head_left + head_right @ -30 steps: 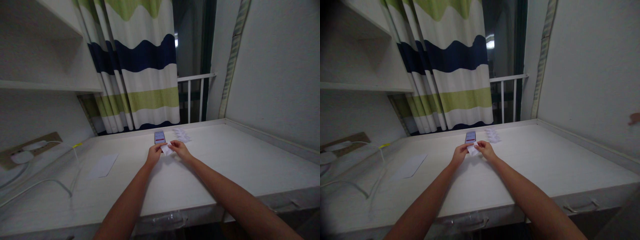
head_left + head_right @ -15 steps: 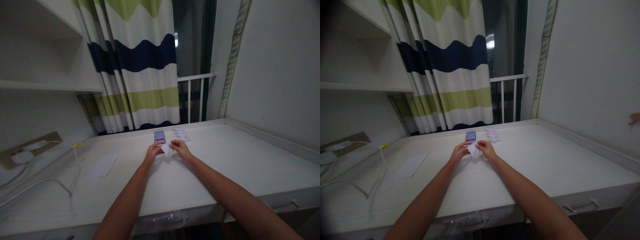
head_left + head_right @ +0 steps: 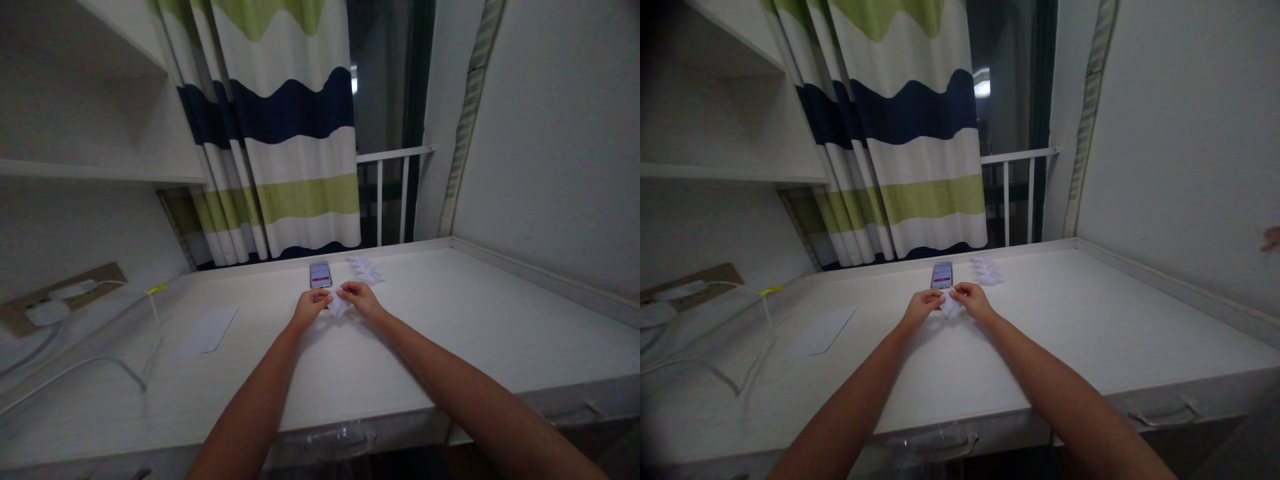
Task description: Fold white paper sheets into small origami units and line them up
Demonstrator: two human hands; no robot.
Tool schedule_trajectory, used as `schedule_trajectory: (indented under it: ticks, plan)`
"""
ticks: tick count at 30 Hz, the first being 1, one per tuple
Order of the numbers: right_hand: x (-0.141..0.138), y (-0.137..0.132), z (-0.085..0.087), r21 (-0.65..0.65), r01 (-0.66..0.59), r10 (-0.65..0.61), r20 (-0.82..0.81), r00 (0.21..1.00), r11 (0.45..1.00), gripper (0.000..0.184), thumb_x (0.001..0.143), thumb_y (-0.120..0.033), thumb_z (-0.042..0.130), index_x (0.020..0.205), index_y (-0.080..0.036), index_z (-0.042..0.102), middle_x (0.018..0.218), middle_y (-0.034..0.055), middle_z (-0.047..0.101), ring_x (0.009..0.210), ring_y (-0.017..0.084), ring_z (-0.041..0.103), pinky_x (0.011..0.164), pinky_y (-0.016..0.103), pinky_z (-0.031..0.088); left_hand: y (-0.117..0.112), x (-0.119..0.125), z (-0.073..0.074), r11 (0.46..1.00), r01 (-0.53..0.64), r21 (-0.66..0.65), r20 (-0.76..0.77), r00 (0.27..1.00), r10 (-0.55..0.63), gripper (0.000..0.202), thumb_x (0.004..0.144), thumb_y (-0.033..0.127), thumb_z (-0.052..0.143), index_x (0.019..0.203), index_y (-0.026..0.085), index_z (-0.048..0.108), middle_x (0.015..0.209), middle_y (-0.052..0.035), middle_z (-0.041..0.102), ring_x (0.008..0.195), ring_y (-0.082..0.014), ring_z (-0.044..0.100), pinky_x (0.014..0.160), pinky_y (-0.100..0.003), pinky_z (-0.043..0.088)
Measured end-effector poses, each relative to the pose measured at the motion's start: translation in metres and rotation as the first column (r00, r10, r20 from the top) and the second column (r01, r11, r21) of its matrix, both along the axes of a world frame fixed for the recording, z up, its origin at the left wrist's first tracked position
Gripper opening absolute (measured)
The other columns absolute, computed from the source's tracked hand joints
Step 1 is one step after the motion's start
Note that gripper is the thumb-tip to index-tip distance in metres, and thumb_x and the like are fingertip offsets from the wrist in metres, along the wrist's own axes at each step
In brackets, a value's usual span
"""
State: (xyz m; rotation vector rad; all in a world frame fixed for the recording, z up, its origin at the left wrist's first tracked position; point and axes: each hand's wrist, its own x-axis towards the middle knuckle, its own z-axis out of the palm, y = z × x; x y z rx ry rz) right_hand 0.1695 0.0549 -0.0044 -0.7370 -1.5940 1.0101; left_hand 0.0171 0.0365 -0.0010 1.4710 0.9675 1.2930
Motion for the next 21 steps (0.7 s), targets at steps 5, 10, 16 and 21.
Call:
schedule_trajectory:
  ticks: [5, 10, 16, 21]
  plan:
    - [-0.0011, -0.0023, 0.0004, 0.022, -0.042, 0.041, 0.045, 0.998, 0.999, 0.026, 0.061, -0.039, 0.061, 0.060, -0.014, 0.056, 0.052, -0.0031, 0.049, 0.049, 0.008, 0.041, 0.048, 0.021, 0.031, -0.0007, 0.0031, -0.0030, 0.998, 0.040, 0.052, -0.115, 0.993, -0.034, 0.029, 0.053, 0.036, 0.068, 0.064, 0.011, 0.058, 0.055, 0.0006, 0.058, 0.051, -0.0103, 0.053, 0.048, -0.022, 0.044]
    - [-0.0026, -0.0057, 0.0031, 0.021, -0.011, 0.011, 0.020, 1.000, 1.000, 0.026, 0.060, -0.039, 0.061, 0.061, -0.014, 0.057, 0.054, -0.0021, 0.051, 0.050, 0.008, 0.043, 0.049, 0.022, 0.032, -0.0015, 0.0037, -0.0034, 0.996, 0.042, 0.078, -0.161, 0.987, -0.029, 0.026, 0.056, 0.034, 0.066, 0.063, 0.011, 0.057, 0.056, 0.0006, 0.056, 0.052, -0.0107, 0.053, 0.048, -0.022, 0.043]
    - [-0.0021, -0.0068, 0.0033, 0.004, -0.068, 0.068, -0.011, 0.998, 0.998, 0.024, 0.060, -0.037, 0.062, 0.056, -0.015, 0.052, 0.053, -0.0029, 0.050, 0.051, 0.009, 0.045, 0.051, 0.022, 0.034, -0.0005, 0.0037, -0.0066, 0.991, 0.094, 0.091, -0.244, 0.967, -0.069, 0.023, 0.058, 0.030, 0.065, 0.067, 0.009, 0.060, 0.062, -0.0020, 0.059, 0.056, -0.0116, 0.054, 0.053, -0.023, 0.044]
    - [-0.0019, -0.0026, 0.0038, 0.047, 0.020, -0.019, -0.027, 0.999, 0.999, 0.023, 0.064, -0.038, 0.057, 0.063, -0.015, 0.057, 0.061, -0.0006, 0.054, 0.058, 0.011, 0.048, 0.056, 0.024, 0.037, 0.0018, 0.0023, -0.0057, 0.993, 0.058, 0.098, -0.201, 0.979, -0.038, 0.024, 0.058, 0.031, 0.064, 0.068, 0.009, 0.060, 0.062, -0.0019, 0.058, 0.056, -0.0112, 0.053, 0.050, -0.022, 0.044]
